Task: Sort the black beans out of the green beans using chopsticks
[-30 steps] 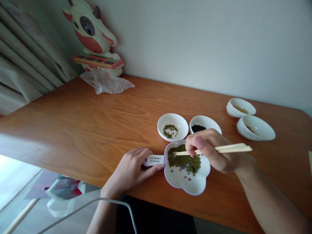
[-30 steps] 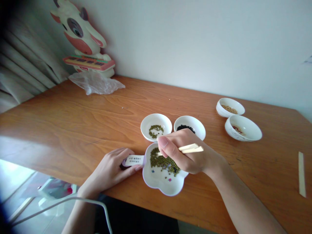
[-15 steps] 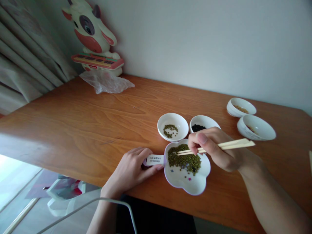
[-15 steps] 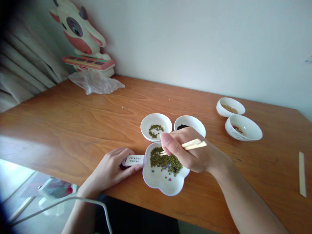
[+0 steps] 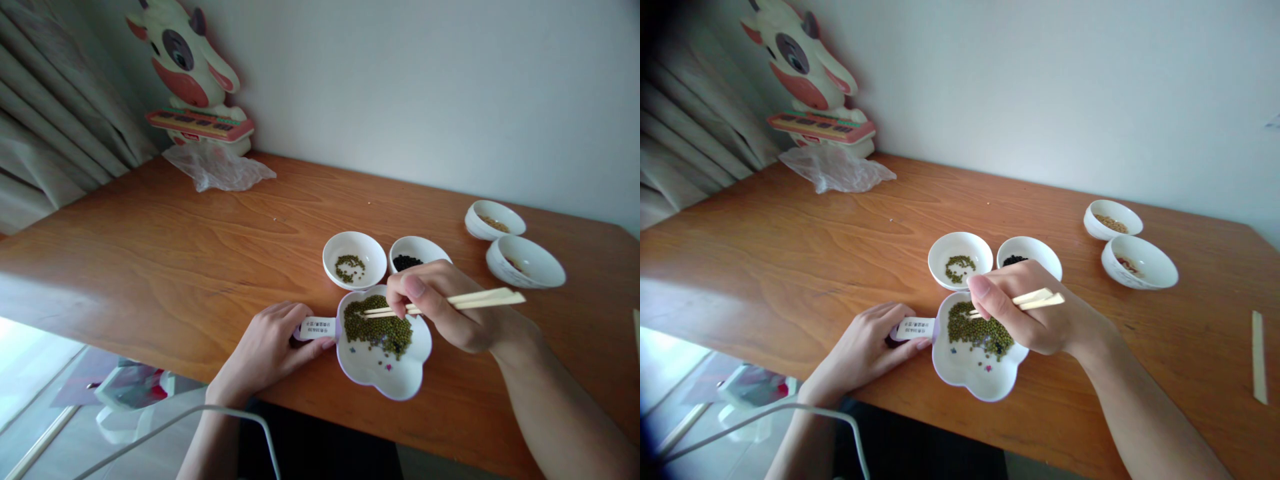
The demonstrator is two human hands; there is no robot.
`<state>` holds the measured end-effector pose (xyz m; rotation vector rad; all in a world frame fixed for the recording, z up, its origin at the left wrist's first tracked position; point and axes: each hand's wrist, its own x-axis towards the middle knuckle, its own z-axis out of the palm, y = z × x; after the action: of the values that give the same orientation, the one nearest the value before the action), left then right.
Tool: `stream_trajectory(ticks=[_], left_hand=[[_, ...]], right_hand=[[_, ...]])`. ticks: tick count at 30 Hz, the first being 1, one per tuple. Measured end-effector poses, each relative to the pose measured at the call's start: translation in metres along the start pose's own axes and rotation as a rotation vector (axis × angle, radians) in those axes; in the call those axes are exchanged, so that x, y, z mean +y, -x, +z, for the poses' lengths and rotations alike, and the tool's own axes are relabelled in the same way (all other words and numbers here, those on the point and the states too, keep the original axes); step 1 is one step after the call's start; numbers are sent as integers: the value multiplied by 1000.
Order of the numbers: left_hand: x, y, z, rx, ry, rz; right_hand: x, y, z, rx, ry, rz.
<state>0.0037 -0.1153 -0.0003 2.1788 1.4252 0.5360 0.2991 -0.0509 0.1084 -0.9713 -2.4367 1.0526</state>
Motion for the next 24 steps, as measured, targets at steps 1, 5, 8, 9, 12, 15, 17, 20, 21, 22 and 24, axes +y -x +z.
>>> stream_trajectory(ticks=[1,5,8,9,12,15,17,20,21,22,24], left_hand=[[0,0,0,0,1,0],[1,0,-1,-1,4,2],[0,0,-1,-2,2,5],[0,0,-1,0,2,5],[0,0,0,1,3,7],[-1,0,1,2,1,6],[-1,0,1,4,-2,8],[-2,0,1,7,-5,14],[-2,0,1,8,-6,14],[-2,1,0,8,-7,14],[-1,1,0,8,-10,16]], right_hand=[[0,0,0,1,-6,-9],[0,-2,2,4,-22,-29],[0,-3,3,-1,-8,-25],[-1,-4,4,-1,0,-25],[-2,-4,5,3,22,-19],[-1,-3,5,6,21,-19],[-1,-3,5,11,18,-20],[-1,-4,5,15,20,-29],[-1,-4,5,17,19,-36],[-2,-4,5,20,15,-43],[-2,-4,6,28,4,-55]])
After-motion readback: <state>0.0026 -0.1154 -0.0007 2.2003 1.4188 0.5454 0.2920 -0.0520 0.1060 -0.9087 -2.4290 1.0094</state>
